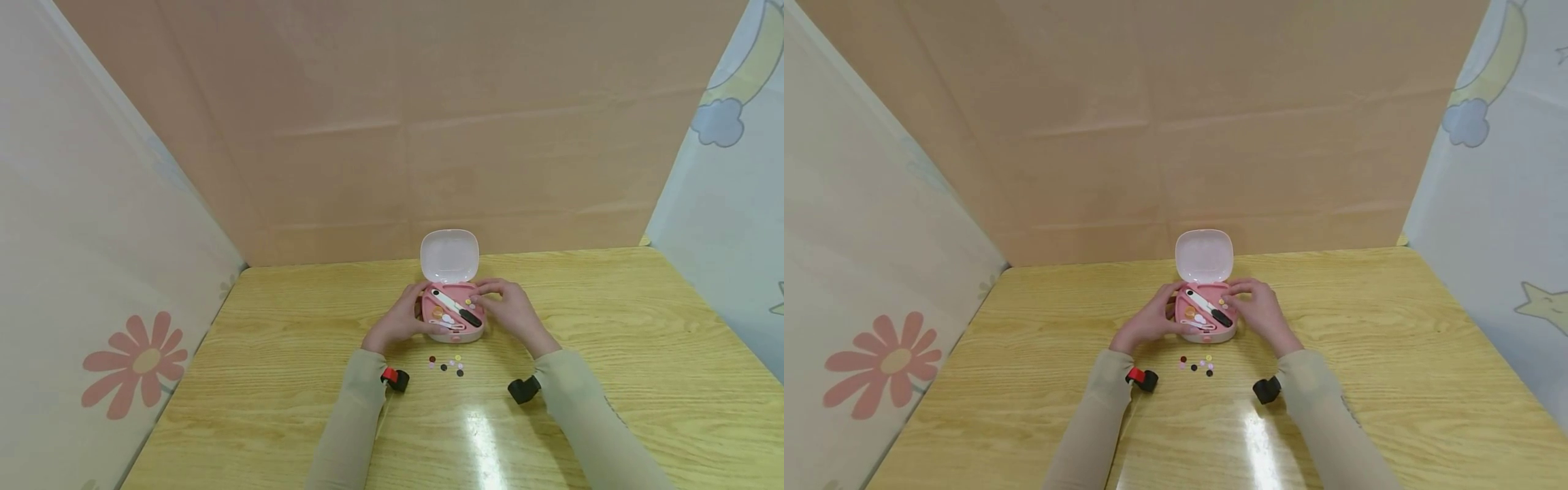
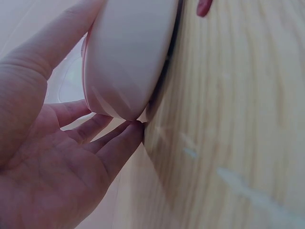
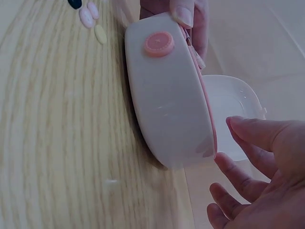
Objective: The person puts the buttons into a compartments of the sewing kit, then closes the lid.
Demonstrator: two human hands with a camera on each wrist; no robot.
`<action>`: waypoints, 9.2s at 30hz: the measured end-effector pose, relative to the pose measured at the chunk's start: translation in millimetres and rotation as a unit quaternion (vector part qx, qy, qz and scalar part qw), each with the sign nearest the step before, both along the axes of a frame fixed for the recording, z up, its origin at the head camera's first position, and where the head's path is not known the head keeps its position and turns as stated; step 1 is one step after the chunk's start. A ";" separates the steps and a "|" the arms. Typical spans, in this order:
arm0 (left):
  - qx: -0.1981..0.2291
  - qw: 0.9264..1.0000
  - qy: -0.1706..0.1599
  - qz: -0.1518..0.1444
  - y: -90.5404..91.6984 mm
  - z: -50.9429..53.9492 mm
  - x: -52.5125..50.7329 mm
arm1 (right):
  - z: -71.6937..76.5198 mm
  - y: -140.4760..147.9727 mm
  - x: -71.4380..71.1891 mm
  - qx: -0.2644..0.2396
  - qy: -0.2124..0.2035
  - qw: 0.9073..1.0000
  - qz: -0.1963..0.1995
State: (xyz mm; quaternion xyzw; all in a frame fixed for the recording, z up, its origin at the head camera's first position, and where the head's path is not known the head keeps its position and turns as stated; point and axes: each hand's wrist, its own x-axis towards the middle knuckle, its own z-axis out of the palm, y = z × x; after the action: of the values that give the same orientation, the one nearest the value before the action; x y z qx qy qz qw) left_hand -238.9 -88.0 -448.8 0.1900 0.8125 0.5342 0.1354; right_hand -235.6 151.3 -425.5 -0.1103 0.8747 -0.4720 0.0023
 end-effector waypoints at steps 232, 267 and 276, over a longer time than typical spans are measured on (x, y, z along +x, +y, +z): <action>0.002 1.000 0.000 -0.001 -3.4 -2.9 0.3 | -29.2 -27.8 99.4 0.112 0.016 0.993 -0.042; 0.002 1.000 -0.004 -0.003 -2.7 0.4 0.7 | -25.2 2.7 97.3 0.092 0.032 0.994 0.046; 0.010 1.000 -0.014 -0.002 -2.8 -0.2 0.9 | -23.6 11.6 96.9 0.107 0.042 0.992 0.048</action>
State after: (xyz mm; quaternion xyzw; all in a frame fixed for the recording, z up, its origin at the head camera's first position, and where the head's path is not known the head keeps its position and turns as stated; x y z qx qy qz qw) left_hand -238.0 -90.7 -448.9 0.1858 0.8050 0.5443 0.1458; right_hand -138.7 162.9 -449.0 -0.1709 0.9133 -0.3697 0.0005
